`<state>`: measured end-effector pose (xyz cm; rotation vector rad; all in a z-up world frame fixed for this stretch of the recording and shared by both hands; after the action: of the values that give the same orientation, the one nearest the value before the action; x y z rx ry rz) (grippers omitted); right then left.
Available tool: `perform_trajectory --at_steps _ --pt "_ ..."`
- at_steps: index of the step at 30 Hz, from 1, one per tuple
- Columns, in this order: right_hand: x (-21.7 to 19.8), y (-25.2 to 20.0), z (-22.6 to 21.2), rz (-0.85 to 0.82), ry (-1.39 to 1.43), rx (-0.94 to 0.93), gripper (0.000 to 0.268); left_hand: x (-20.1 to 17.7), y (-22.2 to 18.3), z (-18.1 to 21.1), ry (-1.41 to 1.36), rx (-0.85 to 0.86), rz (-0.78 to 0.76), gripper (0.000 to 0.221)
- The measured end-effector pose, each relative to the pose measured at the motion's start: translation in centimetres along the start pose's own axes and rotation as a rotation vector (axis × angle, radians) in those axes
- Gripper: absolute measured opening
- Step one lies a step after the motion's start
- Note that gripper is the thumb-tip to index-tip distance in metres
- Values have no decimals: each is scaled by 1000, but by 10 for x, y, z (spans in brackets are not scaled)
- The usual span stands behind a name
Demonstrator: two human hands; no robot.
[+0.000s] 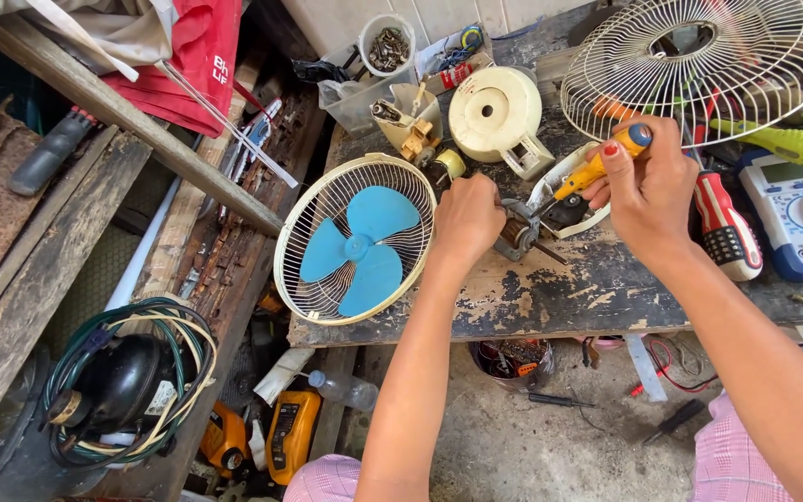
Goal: Cleaning a fan motor with a brush and disassembling it using a screwdriver on a workbench.
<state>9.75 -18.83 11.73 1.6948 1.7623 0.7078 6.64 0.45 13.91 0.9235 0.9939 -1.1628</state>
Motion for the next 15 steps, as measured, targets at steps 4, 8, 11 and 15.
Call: perform_trajectory --at_steps 4,8,11,15 --pt "0 0 -3 -7 -6 -5 22 1 0 -1 -15 1 -1 44" --pt "0 0 -5 -14 -14 11 21 1 1 -1 -16 -5 7 44" --pt "0 -1 -5 -20 -14 -1 22 2 2 0 -14 4 6 44" --pt "1 -1 -6 -33 -5 -6 22 2 2 0 -4 -16 -4 43"
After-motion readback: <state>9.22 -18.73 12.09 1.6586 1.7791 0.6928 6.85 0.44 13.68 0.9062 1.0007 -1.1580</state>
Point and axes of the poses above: each hand's wrist, its own y-axis towards the middle knuckle, its own x-axis out of the palm, z = x × y, the point moved 4 cm from there along y, towards the middle knuckle, and after that the axes turned 1 degree about z, right-handed, at the moved point
